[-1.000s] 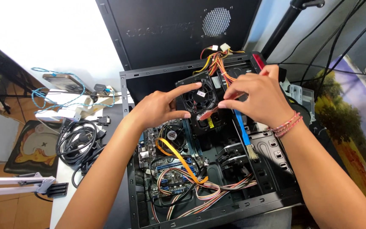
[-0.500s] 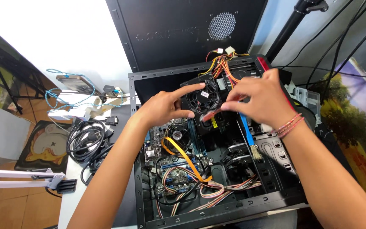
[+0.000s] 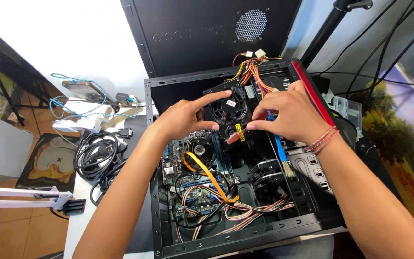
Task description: Cleaning a power supply and other internal components of a computer using a brush.
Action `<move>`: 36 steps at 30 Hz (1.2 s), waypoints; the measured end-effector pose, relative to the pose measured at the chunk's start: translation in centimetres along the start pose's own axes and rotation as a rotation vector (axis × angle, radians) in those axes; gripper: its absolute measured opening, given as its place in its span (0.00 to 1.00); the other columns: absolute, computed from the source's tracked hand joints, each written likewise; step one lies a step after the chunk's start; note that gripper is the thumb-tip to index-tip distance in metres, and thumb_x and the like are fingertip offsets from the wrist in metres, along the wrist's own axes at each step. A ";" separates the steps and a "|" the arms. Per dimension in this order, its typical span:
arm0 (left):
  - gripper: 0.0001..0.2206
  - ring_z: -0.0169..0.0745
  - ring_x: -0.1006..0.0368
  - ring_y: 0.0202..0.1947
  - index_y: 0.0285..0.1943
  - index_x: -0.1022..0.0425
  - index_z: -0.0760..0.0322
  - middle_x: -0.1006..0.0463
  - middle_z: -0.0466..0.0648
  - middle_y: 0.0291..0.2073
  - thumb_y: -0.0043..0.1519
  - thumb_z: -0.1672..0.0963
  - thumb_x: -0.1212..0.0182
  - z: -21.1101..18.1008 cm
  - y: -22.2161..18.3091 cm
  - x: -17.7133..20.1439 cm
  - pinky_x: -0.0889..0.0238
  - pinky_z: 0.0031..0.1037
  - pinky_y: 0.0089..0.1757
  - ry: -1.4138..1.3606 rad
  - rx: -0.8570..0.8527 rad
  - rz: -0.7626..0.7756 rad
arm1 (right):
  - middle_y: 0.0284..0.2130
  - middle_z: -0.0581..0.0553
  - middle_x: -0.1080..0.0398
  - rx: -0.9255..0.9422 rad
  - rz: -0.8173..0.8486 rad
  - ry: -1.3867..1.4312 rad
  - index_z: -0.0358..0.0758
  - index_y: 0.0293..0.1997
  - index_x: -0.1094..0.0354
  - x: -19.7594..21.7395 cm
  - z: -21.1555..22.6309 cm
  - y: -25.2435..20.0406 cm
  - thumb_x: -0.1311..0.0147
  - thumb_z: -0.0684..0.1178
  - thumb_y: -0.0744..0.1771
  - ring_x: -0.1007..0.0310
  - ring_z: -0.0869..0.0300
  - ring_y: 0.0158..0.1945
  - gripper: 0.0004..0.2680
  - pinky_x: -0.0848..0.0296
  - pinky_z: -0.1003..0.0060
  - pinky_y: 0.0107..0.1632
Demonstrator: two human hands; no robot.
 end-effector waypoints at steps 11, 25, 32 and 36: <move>0.40 0.41 0.19 0.27 0.77 0.50 0.25 0.19 0.47 0.24 0.55 0.46 0.31 0.2 0.2 -0.2 0.29 0.35 0.33 0.005 -0.017 -0.008 | 0.24 0.60 0.25 -0.007 -0.059 -0.006 0.51 0.26 0.22 0.4 -1.1 -0.3 0.31 0.62 0.59 0.34 0.67 0.29 0.10 0.51 0.59 0.51; 0.40 0.41 0.18 0.27 0.77 0.50 0.26 0.19 0.47 0.24 0.55 0.46 0.31 0.4 0.4 -0.2 0.30 0.36 0.32 0.002 -0.023 -0.005 | 0.22 0.59 0.26 -0.032 0.087 -0.027 0.53 0.25 0.21 -0.3 -1.5 -0.3 0.31 0.62 0.58 0.37 0.65 0.28 0.09 0.51 0.62 0.51; 0.40 0.41 0.18 0.28 0.77 0.50 0.27 0.18 0.47 0.23 0.55 0.47 0.30 0.7 0.3 -0.4 0.29 0.35 0.33 -0.005 -0.056 -0.017 | 0.24 0.61 0.24 -0.012 0.039 -0.005 0.52 0.25 0.21 -0.2 -1.2 -0.2 0.31 0.61 0.58 0.34 0.67 0.28 0.09 0.51 0.61 0.50; 0.40 0.41 0.18 0.28 0.77 0.50 0.27 0.18 0.47 0.24 0.55 0.47 0.30 0.9 0.3 -0.4 0.28 0.34 0.33 -0.015 -0.071 -0.030 | 0.27 0.62 0.23 -0.026 0.020 0.117 0.50 0.25 0.23 0.2 -2.7 -0.3 0.32 0.61 0.58 0.30 0.73 0.29 0.10 0.52 0.59 0.51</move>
Point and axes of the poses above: each hand's wrist, its own y-axis towards the middle knuckle, its own x-axis out of the back of the hand, z = x × y, the point moved 3 cm from there along y, towards the middle knuckle
